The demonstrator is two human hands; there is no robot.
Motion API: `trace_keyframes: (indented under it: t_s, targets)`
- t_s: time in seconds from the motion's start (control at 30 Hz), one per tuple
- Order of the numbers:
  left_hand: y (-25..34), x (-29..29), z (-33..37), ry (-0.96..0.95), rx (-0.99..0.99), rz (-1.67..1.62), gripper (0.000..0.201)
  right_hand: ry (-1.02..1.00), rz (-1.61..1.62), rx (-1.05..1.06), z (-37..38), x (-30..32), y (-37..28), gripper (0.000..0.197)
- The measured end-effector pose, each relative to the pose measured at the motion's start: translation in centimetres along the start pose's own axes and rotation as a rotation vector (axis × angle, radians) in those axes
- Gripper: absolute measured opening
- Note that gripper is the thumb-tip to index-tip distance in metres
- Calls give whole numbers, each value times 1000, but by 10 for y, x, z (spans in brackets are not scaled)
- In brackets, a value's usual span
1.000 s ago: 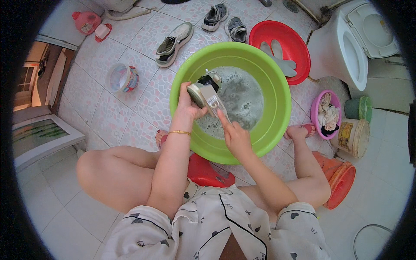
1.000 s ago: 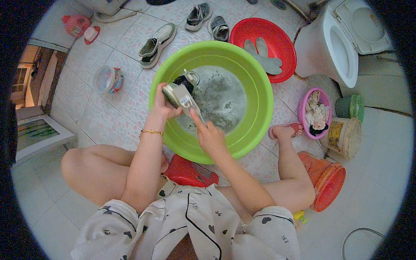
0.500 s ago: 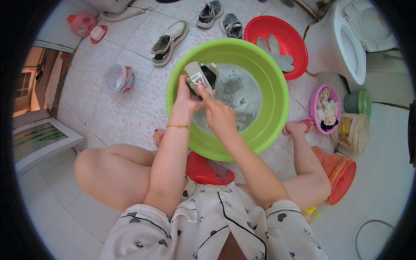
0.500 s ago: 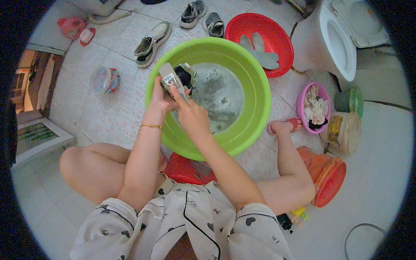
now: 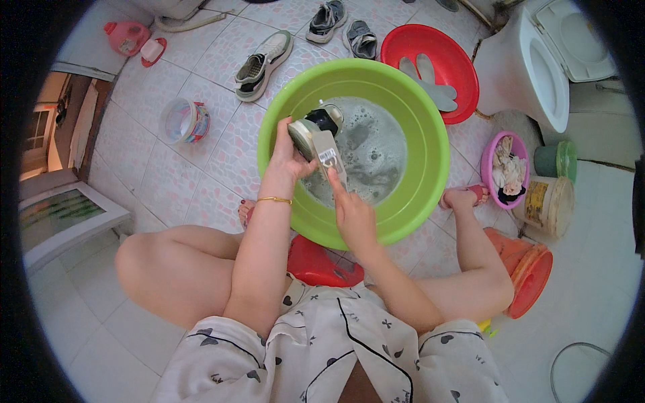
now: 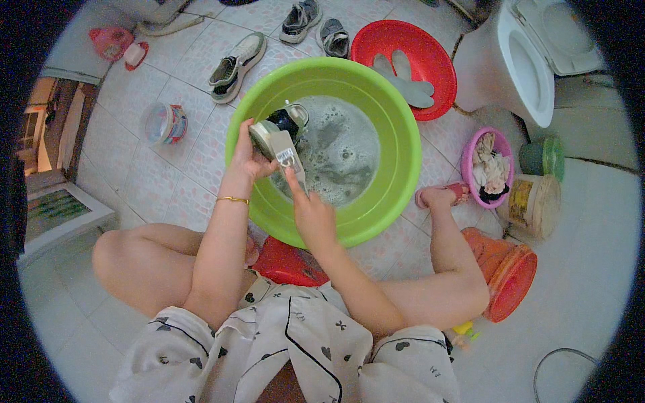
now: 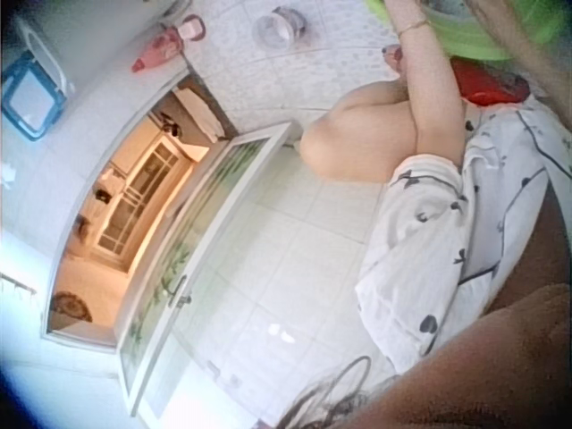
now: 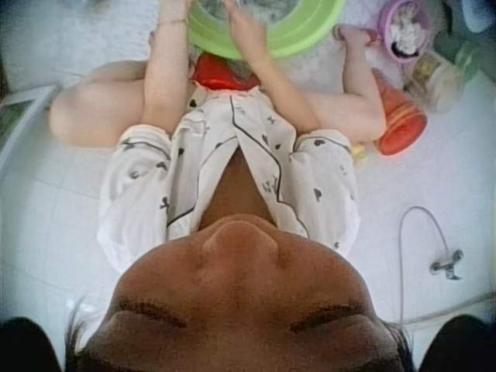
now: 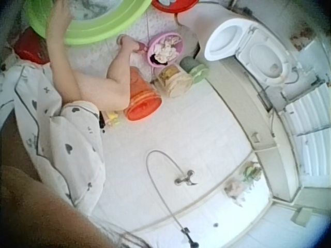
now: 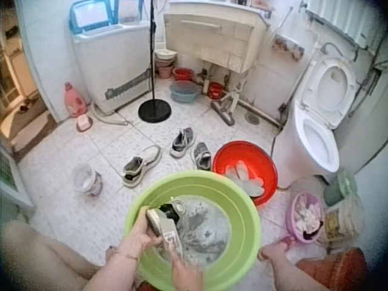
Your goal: The person scrubs shoe soles and then washes a sneaker in a basin of soapy water using a small brush.
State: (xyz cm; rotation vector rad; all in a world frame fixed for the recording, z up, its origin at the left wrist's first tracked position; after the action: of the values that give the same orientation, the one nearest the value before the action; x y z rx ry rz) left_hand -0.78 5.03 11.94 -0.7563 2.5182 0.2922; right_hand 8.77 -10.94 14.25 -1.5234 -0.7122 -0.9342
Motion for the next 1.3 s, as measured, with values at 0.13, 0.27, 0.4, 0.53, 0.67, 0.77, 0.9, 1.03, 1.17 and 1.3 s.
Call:
trace_keyframes:
  t_s: [0.13,0.27,0.4,0.53,0.67,0.77,0.9,1.03,1.17,1.3]
  targets:
    - [-13,-8,5,-93,15,20,51,94,14,-9,7,-6,-4,64]
    - [-9,-4,8,-161,-11,2,53,103,14,57,39,-5,-8,66]
    - [-12,-2,1,-30,-32,30,59,21,-1,81,62,0,-19,61]
    - [-33,22,17,-136,5,89,57,-56,-28,42,95,5,-23,52]
    - [-29,19,14,-59,-40,233,60,-109,-29,-38,88,5,-20,53]
    - [-28,19,11,-26,-122,265,64,-145,-65,-60,47,-2,-24,61]
    - [-19,12,1,-2,-103,144,55,-132,-90,-92,7,6,-35,64]
    - [-31,20,11,28,-185,201,60,-118,-42,-88,29,5,-44,62]
    - [-26,20,8,64,-204,210,52,-152,-45,-72,49,-3,-44,59]
    - [-16,43,24,-26,-301,234,51,-107,72,-82,59,-8,-53,47]
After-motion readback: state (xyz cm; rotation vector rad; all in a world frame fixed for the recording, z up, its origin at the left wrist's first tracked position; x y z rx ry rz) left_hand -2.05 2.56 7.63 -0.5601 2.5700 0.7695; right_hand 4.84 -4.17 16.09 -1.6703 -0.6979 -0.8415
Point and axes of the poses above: each hand's wrist, its own z-axis towards the middle knuckle, its own x-axis out of the back of the hand, y = z × x, the point moved 1 cm from there along z, towards the middle knuckle, and after that the axes turned 3 degrees about -z, right-handed, at the moved point
